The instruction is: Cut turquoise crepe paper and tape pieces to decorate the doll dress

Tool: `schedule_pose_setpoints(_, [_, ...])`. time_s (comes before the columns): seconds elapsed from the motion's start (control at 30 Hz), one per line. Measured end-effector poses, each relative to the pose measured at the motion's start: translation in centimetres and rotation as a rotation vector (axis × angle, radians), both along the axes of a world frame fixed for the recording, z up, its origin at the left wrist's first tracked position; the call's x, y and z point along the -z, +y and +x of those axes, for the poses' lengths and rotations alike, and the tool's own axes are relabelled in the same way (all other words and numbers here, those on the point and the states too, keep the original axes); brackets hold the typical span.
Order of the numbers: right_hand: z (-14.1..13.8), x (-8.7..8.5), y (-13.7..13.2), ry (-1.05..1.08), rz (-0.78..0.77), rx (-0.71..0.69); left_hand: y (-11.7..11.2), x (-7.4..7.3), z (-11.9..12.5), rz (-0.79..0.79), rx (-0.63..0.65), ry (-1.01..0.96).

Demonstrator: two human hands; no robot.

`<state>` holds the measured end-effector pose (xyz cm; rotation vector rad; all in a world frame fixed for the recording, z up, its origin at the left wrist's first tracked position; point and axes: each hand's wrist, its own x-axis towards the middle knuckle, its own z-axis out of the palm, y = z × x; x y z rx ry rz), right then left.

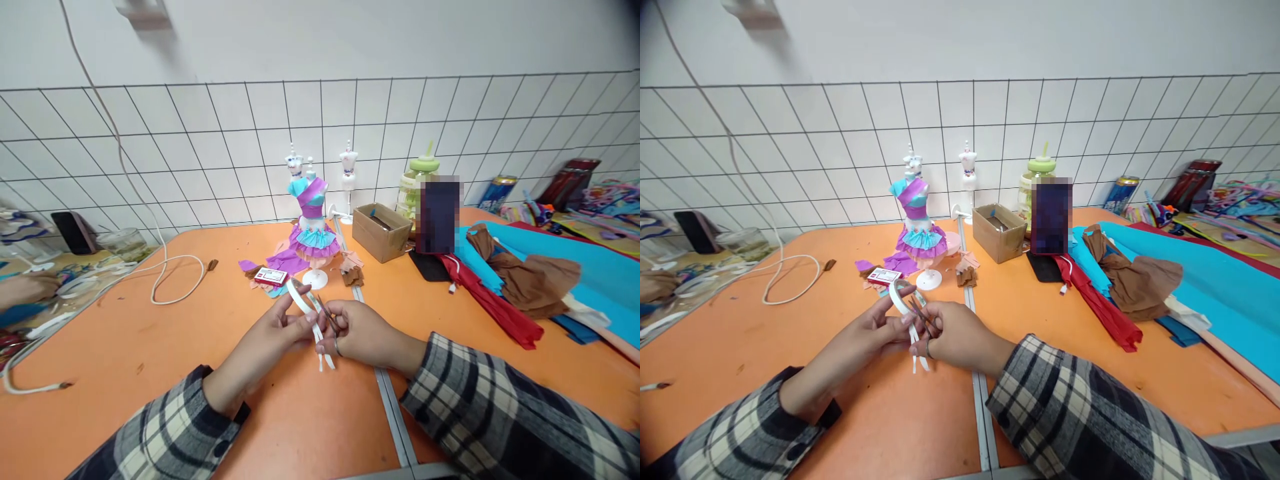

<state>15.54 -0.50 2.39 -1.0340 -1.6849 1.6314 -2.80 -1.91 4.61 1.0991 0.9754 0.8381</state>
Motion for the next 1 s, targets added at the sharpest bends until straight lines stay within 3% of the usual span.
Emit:
schedule_pose_setpoints(0.27, [0.1, 0.5, 0.0, -0.070, 0.113, 0.040, 0.0, 0.0, 0.1, 0.056, -0.022, 0.054])
schedule_pose_setpoints(0.57, [0.8, -0.3, -0.3, -0.339, 0.459, 0.056, 0.4, -0.6, -0.5, 0.109, 0.062, 0.148])
schedule_pose_setpoints(0.7, [1.2, -0.6, 0.3, -0.351, 0.484, 0.159, 0.4, -0.5, -0.6, 0.155, 0.047, 0.100])
schedule_pose_setpoints(0.83, [2.0, -1.8, 0.4, -0.280, 0.566, 0.394, 0.7, -0.3, -0.8, 0.214, -0.051, 0.145])
schedule_pose_setpoints(0.87, [2.3, -2.3, 0.2, -0.251, 0.568, 0.368, 0.8, -0.3, -0.9, 0.228, -0.076, 0.157])
schedule_pose_setpoints(0.9, [2.5, -2.7, 0.0, -0.218, 0.531, 0.249, 0.9, -0.2, -1.0, 0.238, -0.096, 0.171])
schedule_pose_setpoints(1.0, [2.7, -3.6, -0.9, -0.230, 0.219, -0.358, 1.0, -0.1, -1.2, 0.267, -0.144, 0.234])
